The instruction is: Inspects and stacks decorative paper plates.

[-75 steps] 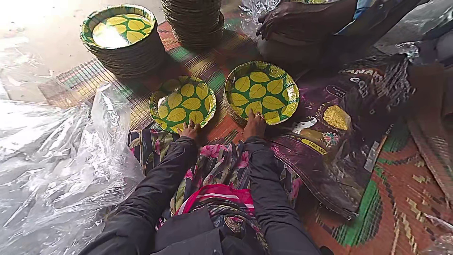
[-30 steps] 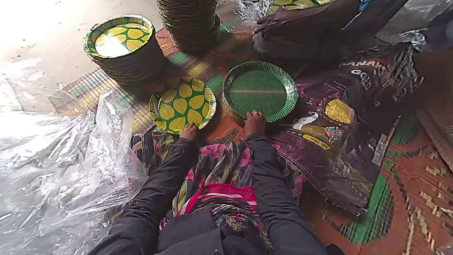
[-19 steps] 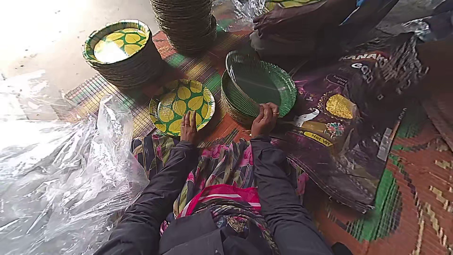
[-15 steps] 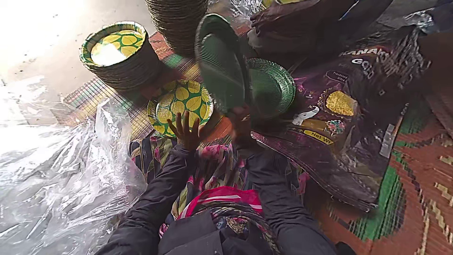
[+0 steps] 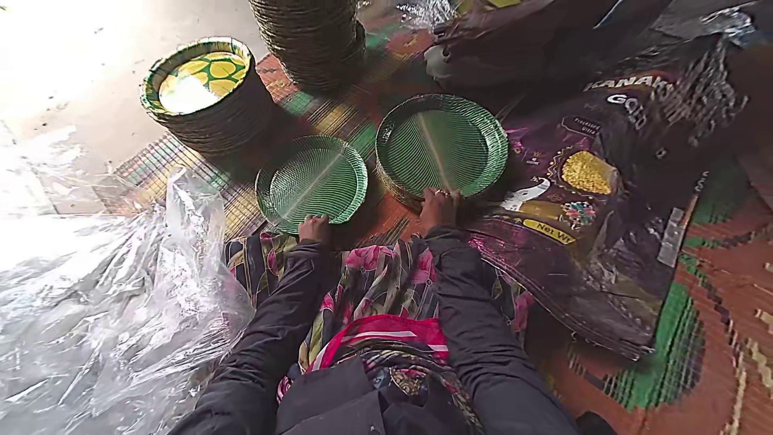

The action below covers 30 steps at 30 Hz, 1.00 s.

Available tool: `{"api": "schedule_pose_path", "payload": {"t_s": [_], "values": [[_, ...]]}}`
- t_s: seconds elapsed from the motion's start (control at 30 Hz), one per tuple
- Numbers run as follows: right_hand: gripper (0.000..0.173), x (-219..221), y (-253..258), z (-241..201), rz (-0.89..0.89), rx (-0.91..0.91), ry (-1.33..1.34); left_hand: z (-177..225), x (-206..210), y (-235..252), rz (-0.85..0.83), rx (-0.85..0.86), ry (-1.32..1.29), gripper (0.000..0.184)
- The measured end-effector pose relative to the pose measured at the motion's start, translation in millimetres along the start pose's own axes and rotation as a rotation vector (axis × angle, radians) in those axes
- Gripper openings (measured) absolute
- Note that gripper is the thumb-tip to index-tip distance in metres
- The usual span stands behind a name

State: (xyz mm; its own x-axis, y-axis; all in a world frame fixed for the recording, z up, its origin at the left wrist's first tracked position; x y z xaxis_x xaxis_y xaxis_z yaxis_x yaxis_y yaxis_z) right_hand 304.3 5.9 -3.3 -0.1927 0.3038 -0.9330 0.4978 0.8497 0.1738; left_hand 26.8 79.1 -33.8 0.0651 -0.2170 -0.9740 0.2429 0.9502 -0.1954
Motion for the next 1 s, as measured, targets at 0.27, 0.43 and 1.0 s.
{"api": "schedule_pose_path", "payload": {"t_s": [0.27, 0.43, 1.0], "values": [[0.025, -19.4, 4.9, 0.2, -0.036, -0.027, 0.036, -2.6, 14.2, 9.6, -0.003, 0.099, -0.134, 0.036], [0.019, -45.7, -9.0, 3.9, 0.324, -0.123, 0.298, 11.0, -0.1, 0.8, 0.245, 0.277, -0.290, 0.044], [0.059, -4.8, -26.7, -58.5, 0.347, -0.332, 0.115, 10.8, -14.9, -10.8, 0.214, 0.083, -0.099, 0.026]]}}
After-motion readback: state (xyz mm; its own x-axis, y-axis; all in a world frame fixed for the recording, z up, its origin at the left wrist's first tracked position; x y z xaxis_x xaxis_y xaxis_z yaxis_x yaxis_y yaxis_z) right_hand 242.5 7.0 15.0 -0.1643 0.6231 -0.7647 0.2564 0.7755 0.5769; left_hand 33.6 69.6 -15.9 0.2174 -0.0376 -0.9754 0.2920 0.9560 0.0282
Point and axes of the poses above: each hand's wrist, its own y-axis towards the middle knuckle, its own x-axis out of the palm, z = x × y, the point moved 7 cm from there along y, towards the middle knuckle, and after that the axes turned 8 degrees about z, right-handed, at the moved point
